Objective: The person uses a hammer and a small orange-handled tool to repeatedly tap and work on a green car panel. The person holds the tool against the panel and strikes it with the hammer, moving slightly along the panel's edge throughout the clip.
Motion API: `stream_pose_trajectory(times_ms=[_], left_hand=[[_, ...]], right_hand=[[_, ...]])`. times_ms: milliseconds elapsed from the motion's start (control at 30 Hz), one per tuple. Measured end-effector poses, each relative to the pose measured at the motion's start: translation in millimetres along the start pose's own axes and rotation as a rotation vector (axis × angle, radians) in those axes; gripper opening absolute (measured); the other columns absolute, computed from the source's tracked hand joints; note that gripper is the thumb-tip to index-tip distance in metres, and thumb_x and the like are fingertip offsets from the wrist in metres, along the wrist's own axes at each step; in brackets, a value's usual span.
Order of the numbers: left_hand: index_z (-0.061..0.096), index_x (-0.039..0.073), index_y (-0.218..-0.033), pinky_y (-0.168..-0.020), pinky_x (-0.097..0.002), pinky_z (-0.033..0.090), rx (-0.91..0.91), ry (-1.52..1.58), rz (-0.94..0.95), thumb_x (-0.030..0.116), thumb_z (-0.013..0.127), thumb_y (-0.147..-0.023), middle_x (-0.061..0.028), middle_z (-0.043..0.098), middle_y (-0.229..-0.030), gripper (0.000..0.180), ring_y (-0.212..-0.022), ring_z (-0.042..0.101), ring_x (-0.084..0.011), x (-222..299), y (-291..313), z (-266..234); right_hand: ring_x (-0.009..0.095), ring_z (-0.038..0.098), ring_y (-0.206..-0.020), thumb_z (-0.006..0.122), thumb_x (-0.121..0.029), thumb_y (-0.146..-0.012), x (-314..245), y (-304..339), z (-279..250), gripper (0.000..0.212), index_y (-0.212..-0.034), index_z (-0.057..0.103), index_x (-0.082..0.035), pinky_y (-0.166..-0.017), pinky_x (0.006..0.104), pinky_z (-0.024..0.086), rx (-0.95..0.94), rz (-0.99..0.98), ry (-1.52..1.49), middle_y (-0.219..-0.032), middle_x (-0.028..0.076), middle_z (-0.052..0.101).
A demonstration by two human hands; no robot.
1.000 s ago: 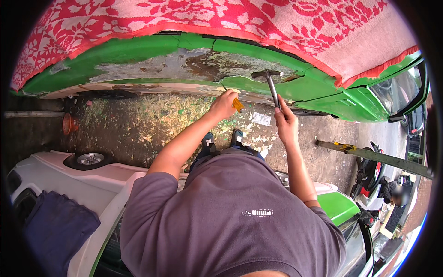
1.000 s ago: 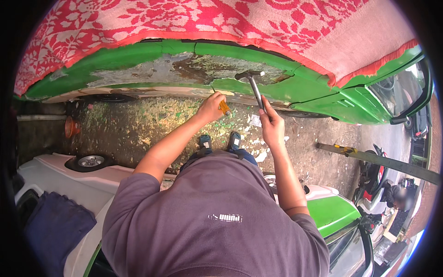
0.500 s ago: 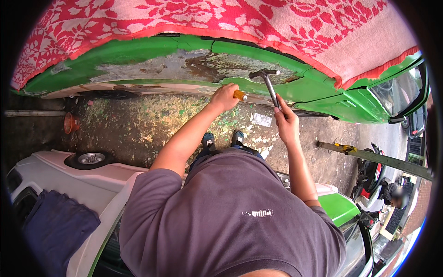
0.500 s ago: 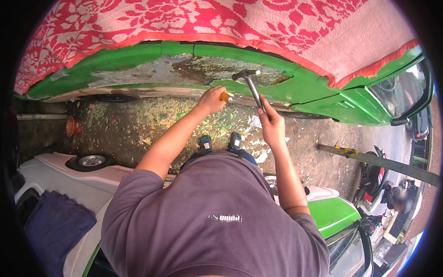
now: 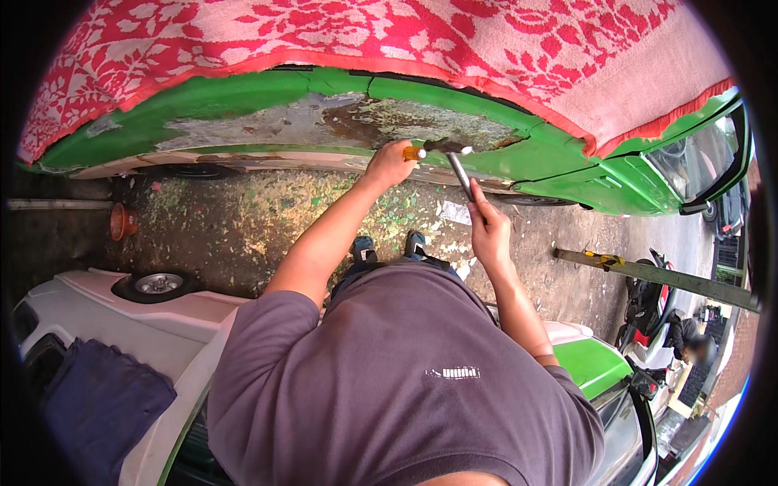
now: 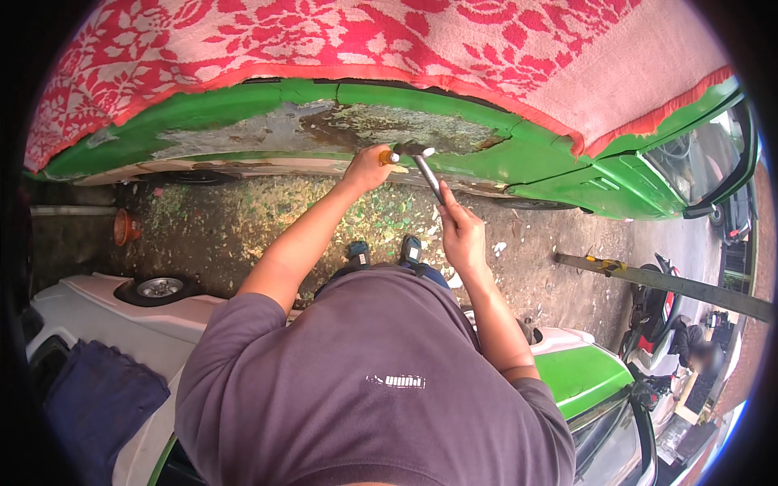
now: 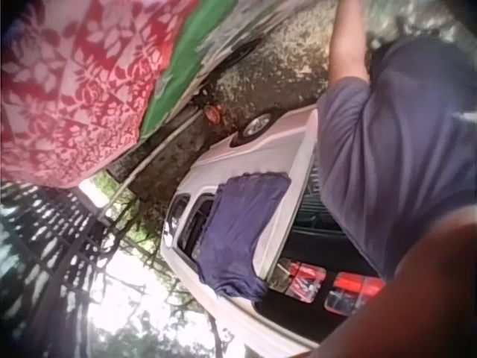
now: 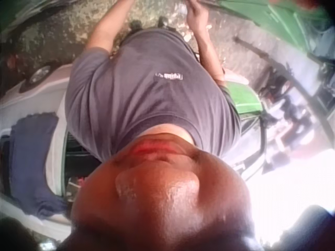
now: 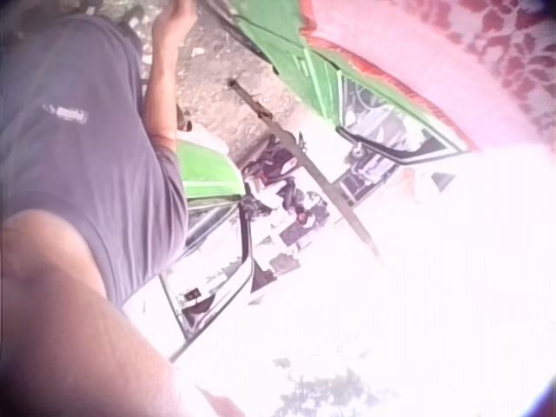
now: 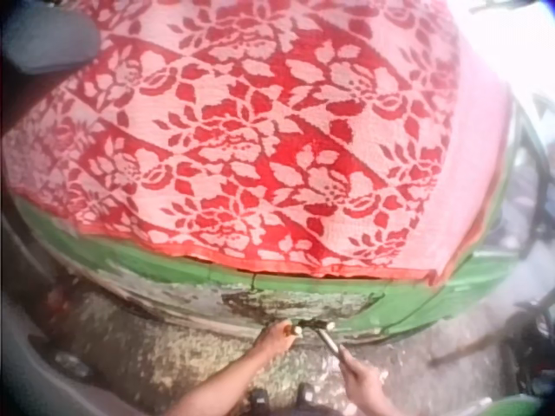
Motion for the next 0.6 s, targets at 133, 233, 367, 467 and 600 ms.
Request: stream_pose_trajectory(times_ms=[133, 233, 367, 467, 600], left_hand=[[0.059, 0.003, -0.089, -0.072, -0.0451, 0.048, -0.030, 0.008, 0.051, 0.026, 0.062, -0.085, -0.0205, 0.065, -0.087, 0.023, -0.084, 0.063, -0.0404, 4, -3, 2], [0.059, 0.003, -0.089, -0.071, -0.0456, 0.048, -0.003, -0.010, 0.063, 0.026, 0.062, -0.084, -0.0203, 0.066, -0.087, 0.023, -0.085, 0.063, -0.0409, 4, -3, 5], [0.059, 0.004, -0.089, -0.070, -0.0464, 0.048, 0.001, 0.024, -0.015, 0.024, 0.061, -0.084, -0.0199, 0.065, -0.086, 0.021, -0.084, 0.062, -0.0412, -5, -1, 0], [0.058, 0.004, -0.089, -0.070, -0.0456, 0.047, 0.001, 0.019, -0.076, 0.022, 0.060, -0.084, -0.0193, 0.065, -0.084, 0.019, -0.082, 0.062, -0.0404, -2, -4, -3], [0.060, 0.003, -0.090, -0.077, -0.0495, 0.048, -0.018, 0.051, -0.076, 0.026, 0.057, -0.085, -0.0231, 0.066, -0.091, 0.023, -0.091, 0.062, -0.0433, 1, -3, -9]], right_hand=[[0.031, 0.063, -0.067, 0.061, -0.008, -0.093, 10, 0, 8, 0.047, -0.138, 0.056, -0.023, -0.066, 0.0368, 0.051, -0.033, -0.014, 0.052, -0.085, 0.020, 0.067], [0.023, 0.057, -0.061, 0.061, -0.006, -0.093, 3, -13, 13, 0.048, -0.139, 0.056, -0.020, -0.064, 0.0325, 0.049, -0.070, -0.069, 0.070, -0.078, 0.017, 0.064], [0.024, 0.058, -0.060, 0.060, -0.006, -0.093, -7, -6, -2, 0.049, -0.140, 0.054, -0.020, -0.063, 0.0336, 0.049, 0.033, -0.111, -0.062, -0.077, 0.018, 0.063], [0.030, 0.062, -0.065, 0.060, -0.006, -0.093, 12, -3, 15, 0.049, -0.140, 0.054, -0.020, -0.065, 0.0362, 0.051, -0.031, -0.140, 0.101, -0.080, 0.019, 0.064], [0.030, 0.068, -0.076, 0.060, -0.003, -0.093, 10, -8, 3, 0.048, -0.139, 0.055, -0.014, -0.071, 0.0360, 0.053, -0.025, -0.008, 0.023, -0.093, 0.023, 0.068]])
Point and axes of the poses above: each hand's wrist, its own y-axis away from the middle knuckle, its own z-axis out of the palm, x = y × z, the point moved 8 cm from there along -y, towards the middle knuckle
